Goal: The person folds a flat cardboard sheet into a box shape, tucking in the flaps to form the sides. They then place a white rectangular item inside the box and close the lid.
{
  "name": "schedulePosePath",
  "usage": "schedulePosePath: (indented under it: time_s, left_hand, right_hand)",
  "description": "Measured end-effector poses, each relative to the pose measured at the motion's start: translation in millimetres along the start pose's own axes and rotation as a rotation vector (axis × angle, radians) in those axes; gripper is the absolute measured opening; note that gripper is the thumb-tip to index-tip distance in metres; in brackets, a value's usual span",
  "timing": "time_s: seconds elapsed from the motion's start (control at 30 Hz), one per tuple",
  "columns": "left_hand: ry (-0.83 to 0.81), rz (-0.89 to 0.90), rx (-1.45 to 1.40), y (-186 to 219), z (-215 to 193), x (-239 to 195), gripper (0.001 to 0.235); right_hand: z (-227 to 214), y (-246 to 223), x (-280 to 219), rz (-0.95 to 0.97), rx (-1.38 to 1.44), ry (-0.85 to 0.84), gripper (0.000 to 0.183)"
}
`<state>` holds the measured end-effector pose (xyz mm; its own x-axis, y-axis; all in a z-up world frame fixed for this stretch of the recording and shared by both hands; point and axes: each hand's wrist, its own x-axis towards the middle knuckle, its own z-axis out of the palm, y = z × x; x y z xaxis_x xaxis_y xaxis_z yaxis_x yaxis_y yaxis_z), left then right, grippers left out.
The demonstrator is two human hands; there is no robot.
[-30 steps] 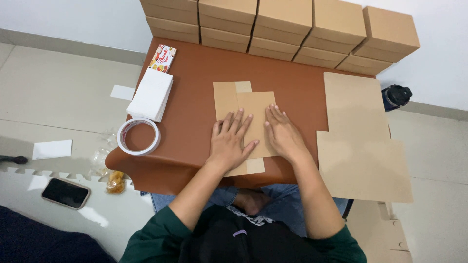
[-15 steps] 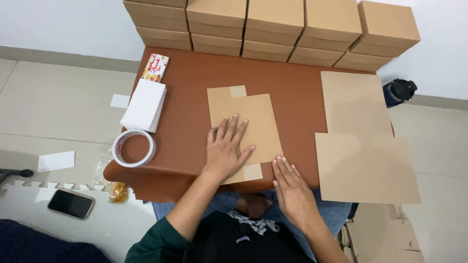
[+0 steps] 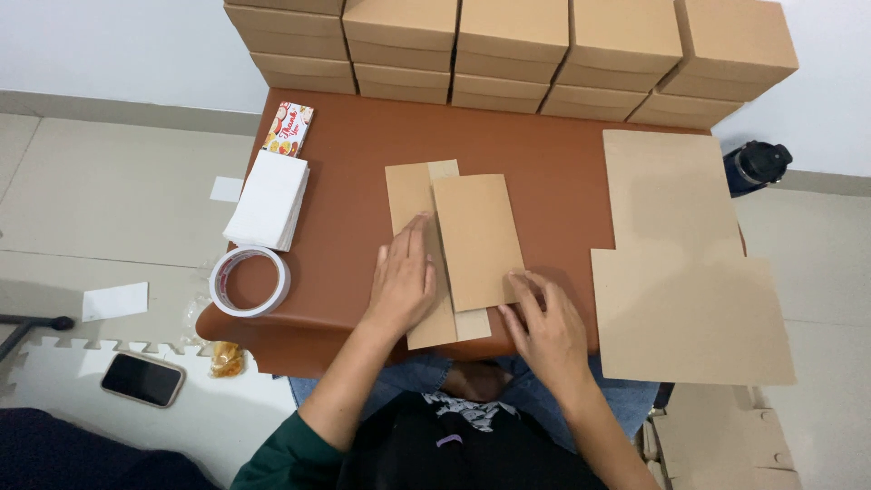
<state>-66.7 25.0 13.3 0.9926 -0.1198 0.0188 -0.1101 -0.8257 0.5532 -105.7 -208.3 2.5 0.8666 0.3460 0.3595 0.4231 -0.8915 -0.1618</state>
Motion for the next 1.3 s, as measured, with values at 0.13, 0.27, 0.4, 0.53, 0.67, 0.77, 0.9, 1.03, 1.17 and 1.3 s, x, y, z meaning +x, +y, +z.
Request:
schedulePosePath:
  time_s: [0.13, 0.27, 0.4, 0.53, 0.67, 0.77, 0.9, 1.03, 1.17, 1.3]
  left_hand:
    - [-0.063, 0.106, 0.138, -17, -10, 11, 0.066]
    - [-0.138, 0.231, 0.281, -19, -20, 11, 0.061]
    - [-0.19, 0.274, 0.287, -19, -21, 5, 0.063]
    - [-0.251, 0.314, 0.204, -2, -26, -1, 0.066]
    - [-0.036, 0.384, 0.133, -8, 4, 3, 0.06]
    - [0.207, 0.461, 0.164, -13, 29, 7, 0.039]
    - [0.414, 0.602, 0.221, -6, 45, -6, 0.004]
    - [0.412, 0.619, 0.206, 9, 53, -25, 0.004]
    - [0.244, 0.576, 0.133, 26, 37, -29, 0.026]
    - [0.074, 0.529, 0.15, 31, 30, -27, 0.036]
  right_hand:
    - [-3, 10, 15, -0.035, 0.02, 0.053, 0.029]
    - [4, 37, 39, 0.238, 0.233, 0.019, 0.014]
    - [20, 70, 85, 0.338, 0.323, 0.081, 0.019]
    - [50, 99, 139, 0.363, 0.495, 0.069, 0.017]
    - [24, 75, 163, 0.371, 0.553, 0.02, 0.038]
    - [-23, 52, 144, 0.359, 0.541, -0.02, 0.045]
    - [-56, 48, 76, 0.353, 0.473, -0.138, 0.037]
    - [-55, 29, 9, 0.481, 0.446, -0.107, 0.044]
    - [-34, 18, -27, 0.463, 0.367, 0.027, 0.043]
    - [-26, 10, -25, 0.448, 0.377, 0.132, 0.041]
